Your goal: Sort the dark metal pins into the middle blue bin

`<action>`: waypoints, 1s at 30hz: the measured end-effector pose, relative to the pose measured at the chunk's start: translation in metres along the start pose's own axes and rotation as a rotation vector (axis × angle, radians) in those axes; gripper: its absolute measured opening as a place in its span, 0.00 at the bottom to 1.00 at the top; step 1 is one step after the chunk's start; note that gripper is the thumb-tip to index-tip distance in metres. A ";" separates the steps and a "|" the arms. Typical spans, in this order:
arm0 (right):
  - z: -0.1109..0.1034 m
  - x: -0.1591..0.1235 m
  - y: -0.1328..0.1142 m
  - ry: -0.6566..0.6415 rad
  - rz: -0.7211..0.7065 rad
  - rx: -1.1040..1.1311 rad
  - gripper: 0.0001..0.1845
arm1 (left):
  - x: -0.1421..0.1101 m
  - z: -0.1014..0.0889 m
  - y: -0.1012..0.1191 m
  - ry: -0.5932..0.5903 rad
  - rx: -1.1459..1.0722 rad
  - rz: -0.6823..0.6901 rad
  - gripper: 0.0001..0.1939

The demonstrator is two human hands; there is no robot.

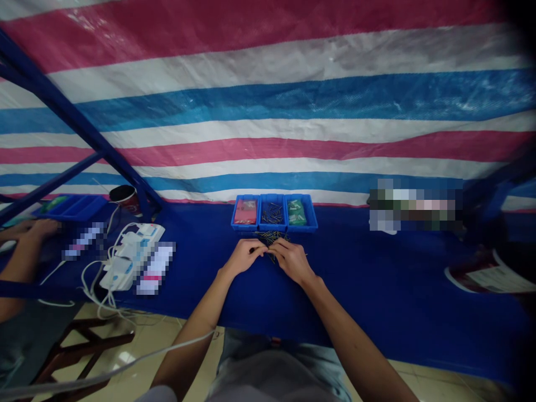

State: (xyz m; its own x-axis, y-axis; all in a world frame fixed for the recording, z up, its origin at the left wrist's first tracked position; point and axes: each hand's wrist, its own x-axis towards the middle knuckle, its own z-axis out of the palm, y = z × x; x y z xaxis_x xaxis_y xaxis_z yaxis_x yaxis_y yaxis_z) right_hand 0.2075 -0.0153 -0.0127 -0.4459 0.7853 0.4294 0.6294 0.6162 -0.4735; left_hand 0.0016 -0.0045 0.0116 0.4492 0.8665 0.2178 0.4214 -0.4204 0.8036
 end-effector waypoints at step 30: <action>0.001 0.008 -0.014 -0.066 0.146 -0.195 0.21 | 0.000 0.005 -0.008 0.031 0.006 0.039 0.12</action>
State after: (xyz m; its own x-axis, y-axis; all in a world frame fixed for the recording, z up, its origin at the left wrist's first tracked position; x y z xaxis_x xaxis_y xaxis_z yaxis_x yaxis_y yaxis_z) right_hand 0.1942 -0.0178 -0.0032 -0.3777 0.8713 0.3134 0.7981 0.4779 -0.3669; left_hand 0.0024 -0.0023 0.0021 0.4404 0.8575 0.2660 0.4087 -0.4553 0.7910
